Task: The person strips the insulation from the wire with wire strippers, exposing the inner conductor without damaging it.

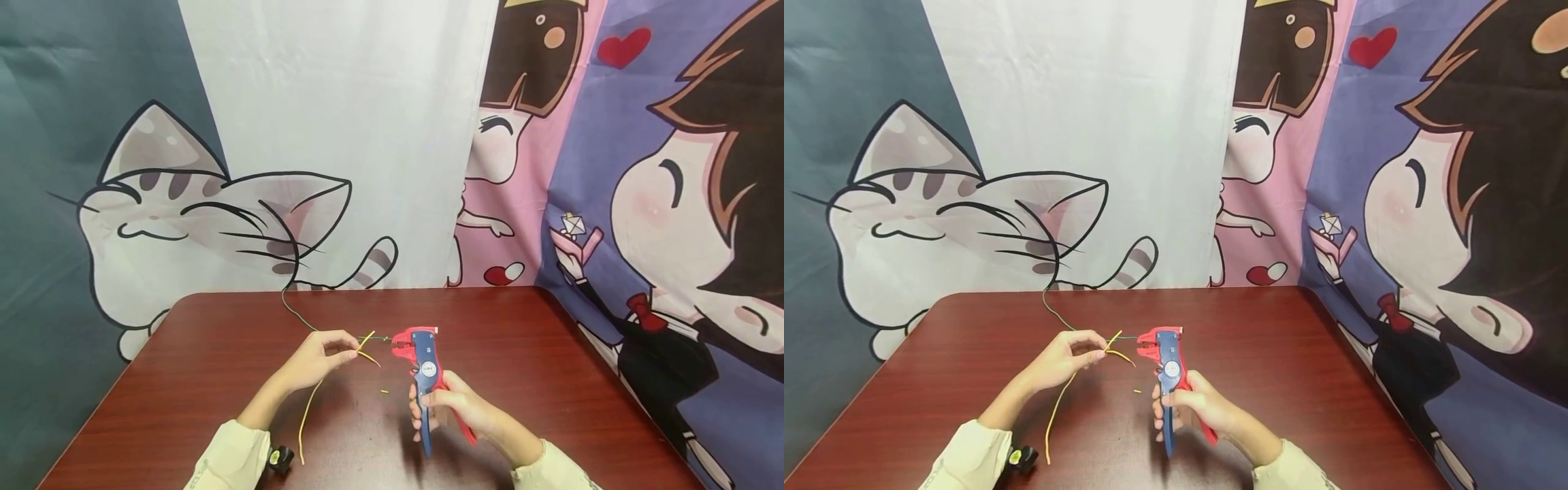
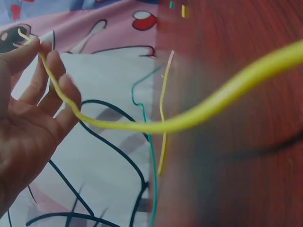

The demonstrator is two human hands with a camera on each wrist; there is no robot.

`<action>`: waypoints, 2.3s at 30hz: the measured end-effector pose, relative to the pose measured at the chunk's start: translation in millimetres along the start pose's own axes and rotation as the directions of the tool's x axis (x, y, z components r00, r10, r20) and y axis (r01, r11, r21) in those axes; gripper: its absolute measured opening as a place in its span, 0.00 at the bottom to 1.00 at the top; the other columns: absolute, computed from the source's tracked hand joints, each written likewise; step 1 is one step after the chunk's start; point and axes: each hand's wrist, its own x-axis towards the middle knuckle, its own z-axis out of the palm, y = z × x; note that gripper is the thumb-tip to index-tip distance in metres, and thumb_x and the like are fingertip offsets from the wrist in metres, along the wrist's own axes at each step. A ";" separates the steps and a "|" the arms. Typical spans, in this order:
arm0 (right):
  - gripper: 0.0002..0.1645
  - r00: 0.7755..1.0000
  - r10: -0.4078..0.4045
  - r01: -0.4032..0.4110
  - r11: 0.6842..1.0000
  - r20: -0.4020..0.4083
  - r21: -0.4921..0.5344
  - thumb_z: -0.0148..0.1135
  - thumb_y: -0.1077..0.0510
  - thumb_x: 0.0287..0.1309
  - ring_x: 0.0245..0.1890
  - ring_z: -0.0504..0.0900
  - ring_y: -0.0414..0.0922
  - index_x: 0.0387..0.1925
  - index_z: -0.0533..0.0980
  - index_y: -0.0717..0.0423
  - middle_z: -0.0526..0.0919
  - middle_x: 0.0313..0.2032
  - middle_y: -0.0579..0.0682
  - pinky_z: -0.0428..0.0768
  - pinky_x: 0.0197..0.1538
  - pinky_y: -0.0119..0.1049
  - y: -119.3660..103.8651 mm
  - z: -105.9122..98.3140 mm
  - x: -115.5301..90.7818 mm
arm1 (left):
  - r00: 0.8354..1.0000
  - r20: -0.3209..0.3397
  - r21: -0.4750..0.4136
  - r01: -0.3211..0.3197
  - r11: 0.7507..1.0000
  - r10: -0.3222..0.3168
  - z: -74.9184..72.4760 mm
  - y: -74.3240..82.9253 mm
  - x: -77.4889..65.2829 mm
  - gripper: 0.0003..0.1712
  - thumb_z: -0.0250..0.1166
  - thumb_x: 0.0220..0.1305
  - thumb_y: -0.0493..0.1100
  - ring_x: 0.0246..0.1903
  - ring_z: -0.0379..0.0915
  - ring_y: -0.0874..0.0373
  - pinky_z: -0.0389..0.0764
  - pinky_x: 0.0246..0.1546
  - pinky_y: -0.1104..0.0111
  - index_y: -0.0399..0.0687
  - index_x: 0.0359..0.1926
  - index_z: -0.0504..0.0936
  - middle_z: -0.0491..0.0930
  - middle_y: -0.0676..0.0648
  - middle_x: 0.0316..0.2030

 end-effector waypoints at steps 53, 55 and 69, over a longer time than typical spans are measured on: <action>0.16 0.998 -0.019 0.023 0.997 0.056 -0.069 0.45 0.66 0.65 0.31 0.82 0.41 0.39 0.58 0.82 0.80 0.31 0.48 0.83 0.40 0.38 -4.7 6.7 6.2 | 0.986 -0.068 0.190 -0.138 0.972 0.153 12.3 41.9 6.4 0.09 0.68 0.60 0.34 0.27 0.75 0.64 0.76 0.28 0.70 0.55 0.31 0.86 0.81 0.60 0.28; 0.17 0.998 -0.029 0.033 0.996 0.056 -0.079 0.44 0.67 0.66 0.31 0.82 0.41 0.39 0.56 0.84 0.80 0.30 0.48 0.83 0.41 0.38 -4.4 7.9 6.6 | 0.984 -0.064 0.206 -0.147 0.967 0.164 11.8 44.2 6.8 0.08 0.68 0.60 0.34 0.29 0.76 0.64 0.78 0.31 0.69 0.54 0.31 0.87 0.82 0.60 0.28; 0.14 0.999 -0.026 0.027 0.999 0.019 -0.026 0.43 0.67 0.65 0.22 0.73 0.39 0.33 0.54 0.77 0.71 0.23 0.45 0.78 0.34 0.34 10.4 12.1 7.6 | 0.987 -0.070 0.211 -0.128 0.969 0.146 14.5 47.9 4.6 0.08 0.68 0.59 0.34 0.26 0.74 0.66 0.77 0.27 0.71 0.53 0.31 0.87 0.81 0.60 0.27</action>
